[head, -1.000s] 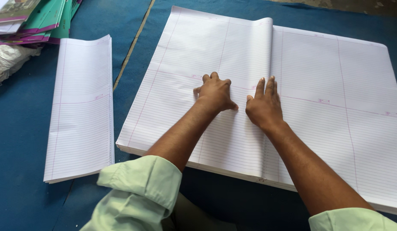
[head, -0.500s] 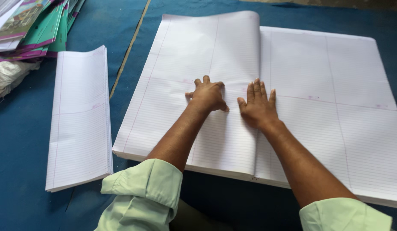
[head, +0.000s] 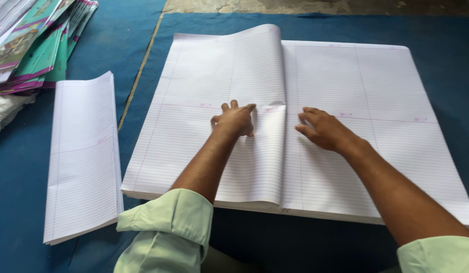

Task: The person sits on the floor and repeatedly folds large lined paper sheets in half, then uses a wooden block to press and crease the fold. The person flips through the stack to align sheets and continues folding and creasing them one by one.

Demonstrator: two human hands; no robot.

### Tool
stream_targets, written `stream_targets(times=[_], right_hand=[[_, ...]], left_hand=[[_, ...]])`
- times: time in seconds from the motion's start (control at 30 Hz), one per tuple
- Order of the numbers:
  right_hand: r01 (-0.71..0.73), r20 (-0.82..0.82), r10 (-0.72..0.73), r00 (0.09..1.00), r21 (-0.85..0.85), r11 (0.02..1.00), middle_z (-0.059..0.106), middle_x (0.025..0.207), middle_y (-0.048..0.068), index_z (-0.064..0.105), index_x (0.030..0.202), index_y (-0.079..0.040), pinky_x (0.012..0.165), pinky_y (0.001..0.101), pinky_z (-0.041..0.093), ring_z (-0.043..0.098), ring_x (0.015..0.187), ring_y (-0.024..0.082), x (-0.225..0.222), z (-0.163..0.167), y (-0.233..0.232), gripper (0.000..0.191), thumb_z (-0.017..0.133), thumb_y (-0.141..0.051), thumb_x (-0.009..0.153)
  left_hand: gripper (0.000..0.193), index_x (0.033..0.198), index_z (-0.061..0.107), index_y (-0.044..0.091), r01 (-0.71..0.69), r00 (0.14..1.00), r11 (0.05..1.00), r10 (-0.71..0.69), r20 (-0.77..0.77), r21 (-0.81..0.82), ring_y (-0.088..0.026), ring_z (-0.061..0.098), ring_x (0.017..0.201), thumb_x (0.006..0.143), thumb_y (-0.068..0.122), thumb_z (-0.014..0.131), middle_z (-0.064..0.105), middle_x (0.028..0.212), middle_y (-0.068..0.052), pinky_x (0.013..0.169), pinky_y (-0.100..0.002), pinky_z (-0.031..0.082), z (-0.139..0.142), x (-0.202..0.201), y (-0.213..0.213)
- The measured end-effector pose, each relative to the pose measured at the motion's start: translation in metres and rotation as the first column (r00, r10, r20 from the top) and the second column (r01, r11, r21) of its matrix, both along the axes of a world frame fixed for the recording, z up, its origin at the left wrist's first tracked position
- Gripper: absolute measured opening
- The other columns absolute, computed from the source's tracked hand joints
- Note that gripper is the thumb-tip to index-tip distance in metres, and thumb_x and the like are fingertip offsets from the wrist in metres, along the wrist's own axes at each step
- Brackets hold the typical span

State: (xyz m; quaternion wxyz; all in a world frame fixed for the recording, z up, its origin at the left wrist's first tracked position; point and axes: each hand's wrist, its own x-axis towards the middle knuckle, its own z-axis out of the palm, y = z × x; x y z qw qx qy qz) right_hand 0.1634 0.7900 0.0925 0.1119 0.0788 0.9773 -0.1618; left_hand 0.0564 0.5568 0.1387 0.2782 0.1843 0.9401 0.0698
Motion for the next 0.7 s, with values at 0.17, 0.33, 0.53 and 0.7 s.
stream_targets(times=[0.17, 0.33, 0.53, 0.7], right_hand=[[0.103, -0.003, -0.103, 0.995, 0.139, 0.985, 0.039, 0.159, 0.009, 0.056, 0.141, -0.017, 0.120, 0.0488, 0.030, 0.031, 0.149, 0.026, 0.048, 0.006, 0.065, 0.052, 0.052, -0.044, 0.097], [0.295, -0.014, -0.298, 0.955, 0.191, 0.936, 0.051, 0.150, 0.012, 0.063, 0.136, -0.015, 0.118, 0.0496, 0.036, 0.043, 0.143, 0.030, 0.103, 0.022, 0.141, 0.043, 0.053, -0.037, 0.100], [0.617, -0.071, -0.613, 0.787, 0.139, 0.775, 0.060, 0.144, 0.017, 0.067, 0.134, -0.011, 0.111, 0.0523, 0.045, 0.055, 0.134, 0.032, 0.179, 0.019, 0.202, 0.036, 0.051, -0.022, 0.104], [0.694, -0.077, -0.694, 0.716, 0.194, 0.694, 0.067, 0.133, 0.019, 0.066, 0.134, -0.007, 0.103, 0.0493, 0.053, 0.065, 0.123, 0.033, 0.223, -0.015, 0.249, 0.037, 0.061, -0.013, 0.098]], left_hand=[[0.089, 0.158, 0.026, 0.044, -0.024, 0.999, 1.000, 0.023, 0.049, 0.014, -0.039, 0.003, 0.156, 0.088, 0.021, 0.075, 0.003, 0.171, -0.010, 0.115, -0.074, 0.029, 0.002, 0.004, 0.005], [0.090, 0.158, 0.025, 0.045, -0.068, 0.993, 0.998, 0.067, 0.094, 0.012, -0.039, -0.004, 0.157, 0.087, 0.022, 0.076, -0.003, 0.171, -0.010, 0.116, -0.077, 0.022, 0.001, 0.001, 0.017], [0.090, 0.157, 0.030, 0.044, -0.069, 0.995, 0.998, 0.068, 0.076, 0.010, -0.041, -0.006, 0.156, 0.085, 0.020, 0.078, -0.003, 0.171, -0.014, 0.118, -0.076, 0.020, -0.004, 0.003, 0.027], [0.087, 0.155, 0.035, 0.043, -0.063, 0.996, 0.998, 0.062, 0.070, 0.020, -0.045, -0.003, 0.155, 0.084, 0.019, 0.079, 0.002, 0.170, -0.017, 0.117, -0.074, 0.027, -0.005, 0.006, 0.034]])
